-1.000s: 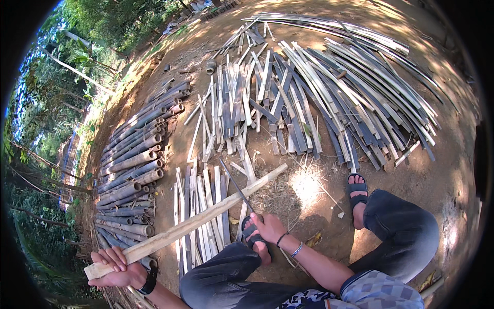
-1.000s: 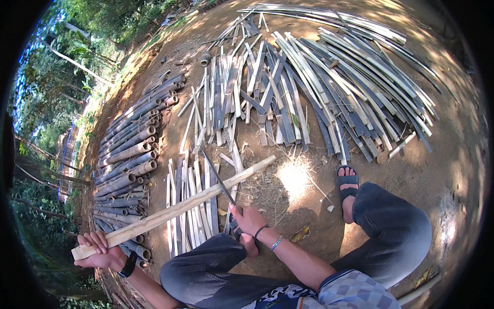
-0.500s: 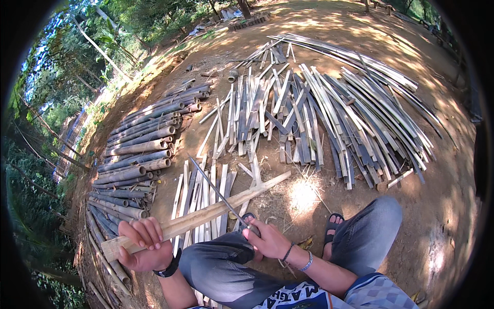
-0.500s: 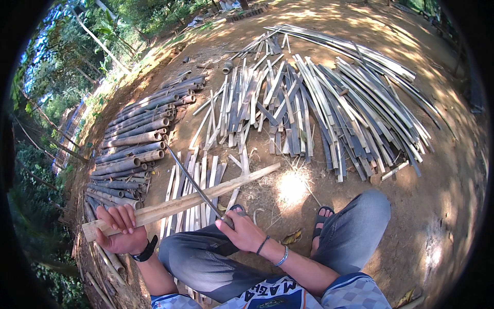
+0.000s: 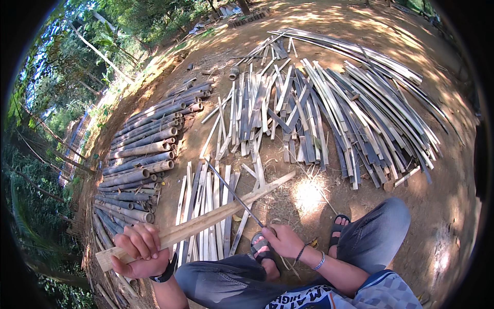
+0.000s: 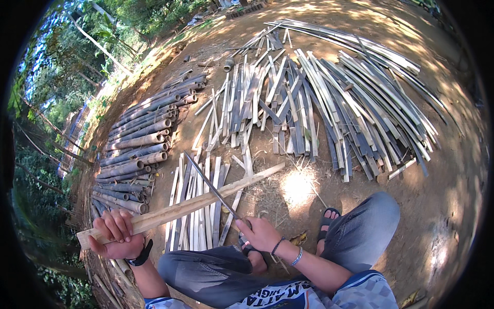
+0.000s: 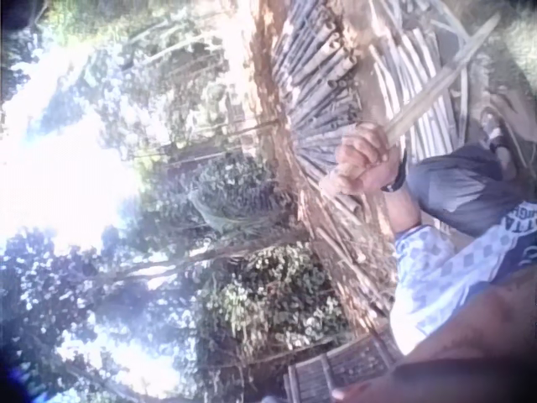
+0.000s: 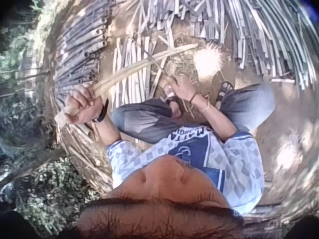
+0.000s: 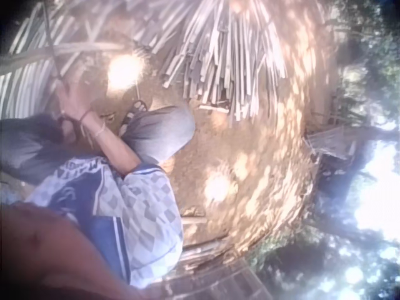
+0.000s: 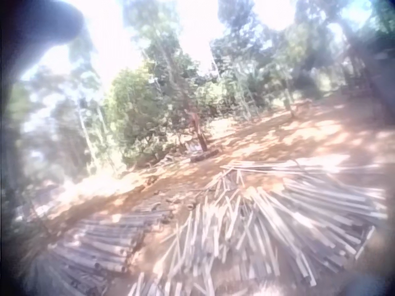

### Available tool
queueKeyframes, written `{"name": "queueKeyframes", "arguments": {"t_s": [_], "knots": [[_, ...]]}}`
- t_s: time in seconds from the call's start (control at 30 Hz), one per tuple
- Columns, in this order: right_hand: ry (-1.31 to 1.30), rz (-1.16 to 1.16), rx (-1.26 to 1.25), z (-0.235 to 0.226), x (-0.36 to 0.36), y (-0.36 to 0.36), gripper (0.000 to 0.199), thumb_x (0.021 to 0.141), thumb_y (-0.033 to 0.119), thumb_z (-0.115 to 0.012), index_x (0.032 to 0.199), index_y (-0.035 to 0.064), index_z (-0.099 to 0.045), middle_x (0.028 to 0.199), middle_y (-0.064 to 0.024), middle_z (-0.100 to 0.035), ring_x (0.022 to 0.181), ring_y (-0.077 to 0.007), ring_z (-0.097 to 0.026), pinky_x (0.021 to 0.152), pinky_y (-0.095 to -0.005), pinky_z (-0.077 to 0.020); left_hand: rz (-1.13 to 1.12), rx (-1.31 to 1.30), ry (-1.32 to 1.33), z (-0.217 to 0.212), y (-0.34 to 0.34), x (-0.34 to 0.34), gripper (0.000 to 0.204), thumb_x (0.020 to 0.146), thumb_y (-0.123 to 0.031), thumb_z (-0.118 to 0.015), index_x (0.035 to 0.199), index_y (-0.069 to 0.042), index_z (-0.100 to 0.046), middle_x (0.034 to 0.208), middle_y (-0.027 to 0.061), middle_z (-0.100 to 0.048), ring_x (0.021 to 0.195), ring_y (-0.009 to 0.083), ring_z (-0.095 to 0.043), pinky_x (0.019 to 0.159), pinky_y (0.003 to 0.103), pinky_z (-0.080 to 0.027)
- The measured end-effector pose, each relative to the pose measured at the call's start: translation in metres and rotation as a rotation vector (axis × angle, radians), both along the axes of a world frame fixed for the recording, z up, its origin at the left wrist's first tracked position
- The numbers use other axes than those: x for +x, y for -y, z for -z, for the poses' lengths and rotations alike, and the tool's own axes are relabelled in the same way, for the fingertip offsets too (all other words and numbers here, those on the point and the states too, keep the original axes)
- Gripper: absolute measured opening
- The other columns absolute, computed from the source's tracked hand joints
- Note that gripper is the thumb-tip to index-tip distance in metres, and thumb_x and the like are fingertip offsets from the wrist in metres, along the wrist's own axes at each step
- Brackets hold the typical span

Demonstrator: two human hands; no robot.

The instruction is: The person scrapes the surface of a bamboo strip with a billhook while sitting on the ground, surrounded by other bamboo poles and strips.

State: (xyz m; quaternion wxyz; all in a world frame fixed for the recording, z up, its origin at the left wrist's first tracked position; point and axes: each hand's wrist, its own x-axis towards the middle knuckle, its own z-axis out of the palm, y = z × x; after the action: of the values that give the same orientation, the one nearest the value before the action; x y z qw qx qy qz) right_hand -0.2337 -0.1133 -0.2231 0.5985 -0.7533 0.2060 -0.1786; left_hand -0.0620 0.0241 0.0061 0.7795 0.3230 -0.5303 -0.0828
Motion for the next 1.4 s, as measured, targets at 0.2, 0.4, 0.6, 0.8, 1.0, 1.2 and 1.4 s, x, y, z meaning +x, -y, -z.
{"name": "queueKeyframes", "arguments": {"t_s": [0.2, 0.4, 0.6, 0.8, 1.0, 1.2, 1.4], "knots": [[-0.147, 0.081, 0.133, 0.032, 0.006, 0.019, 0.051, 0.092, 0.042, -0.047, 0.077, -0.0055, -0.059, 0.064, -0.027, -0.056, 0.066, -0.0423, -0.06, 0.06, -0.0444, -0.0461, 0.047, -0.051, -0.049, 0.008, -0.012, 0.011, 0.052, 0.087, -0.041, -0.056, 0.049, -0.018, -0.027, 0.033, -0.0047, -0.034, 0.025, 0.0035, -0.031, 0.03, 0.016, -0.027], [-0.127, -0.103, 0.078, 0.001, 0.007, 0.021, 0.049, 0.092, 0.043, -0.045, 0.083, -0.0028, -0.061, 0.069, -0.0253, -0.059, 0.07, -0.0425, -0.061, 0.063, -0.046, -0.0469, 0.115, -0.077, -0.044, 0.013, -0.015, 0.011, 0.052, 0.085, -0.031, -0.058, 0.047, -0.02, -0.026, 0.032, -0.0061, -0.032, 0.025, 0.0025, -0.026, 0.029, 0.015, -0.019], [-0.218, -0.032, 0.203, 0.024, 0.006, 0.025, 0.048, 0.093, 0.041, -0.046, 0.086, -0.0035, -0.061, 0.07, -0.0244, -0.061, 0.07, -0.0415, -0.061, 0.063, -0.0439, -0.0472, 0.114, -0.08, -0.011, 0.018, -0.021, 0.004, 0.051, 0.083, -0.022, -0.059, 0.045, -0.019, -0.027, 0.032, -0.0046, -0.035, 0.025, 0.0023, -0.028, 0.029, 0.016, -0.023], [-0.165, -0.083, 0.154, 0.03, 0.007, 0.029, 0.046, 0.093, 0.041, -0.047, 0.09, -0.0027, -0.062, 0.073, -0.0219, -0.063, 0.071, -0.0374, -0.064, 0.063, -0.0421, -0.0483, 0.191, -0.068, -0.063, 0.024, -0.028, 0.007, 0.047, 0.083, -0.031, -0.058, 0.049, -0.018, -0.029, 0.035, -0.0044, -0.033, 0.028, 0.0048, -0.028, 0.035, 0.019, -0.023], [-0.139, -0.046, 0.272, 0.033, 0.018, 0.015, 0.045, 0.092, 0.042, -0.047, 0.1, -0.0002, -0.06, 0.069, -0.0176, -0.064, 0.071, -0.0373, -0.064, 0.063, -0.0408, -0.0492, 0.032, -0.137, -0.17, 0.026, -0.029, 0.01, 0.046, 0.081, -0.042, -0.057, 0.051, -0.018, -0.031, 0.039, -0.0046, -0.03, 0.031, 0.0069, -0.026, 0.038, 0.022, -0.021], [-0.227, -0.004, 0.079, 0.064, 0.019, 0.022, 0.047, 0.09, 0.045, -0.05, 0.09, -0.0007, -0.062, 0.064, -0.0212, -0.061, 0.067, -0.0398, -0.062, 0.06, -0.0424, -0.0491, -0.11, -0.125, -0.185, 0.032, -0.037, 0.014, 0.047, 0.082, -0.044, -0.054, 0.051, -0.018, -0.031, 0.038, -0.0052, -0.028, 0.03, 0.0052, -0.024, 0.037, 0.022, -0.018], [-0.191, -0.059, 0.182, 0.038, 0.019, 0.019, 0.049, 0.09, 0.044, -0.049, 0.082, -0.0019, -0.061, 0.066, -0.0237, -0.06, 0.072, -0.0403, -0.062, 0.064, -0.0448, -0.0488, 0.096, -0.068, -0.024, 0.033, -0.043, 0.025, 0.047, 0.084, -0.044, -0.051, 0.052, -0.017, -0.029, 0.037, -0.0064, -0.026, 0.03, 0.0047, -0.022, 0.038, 0.021, -0.018]]}}
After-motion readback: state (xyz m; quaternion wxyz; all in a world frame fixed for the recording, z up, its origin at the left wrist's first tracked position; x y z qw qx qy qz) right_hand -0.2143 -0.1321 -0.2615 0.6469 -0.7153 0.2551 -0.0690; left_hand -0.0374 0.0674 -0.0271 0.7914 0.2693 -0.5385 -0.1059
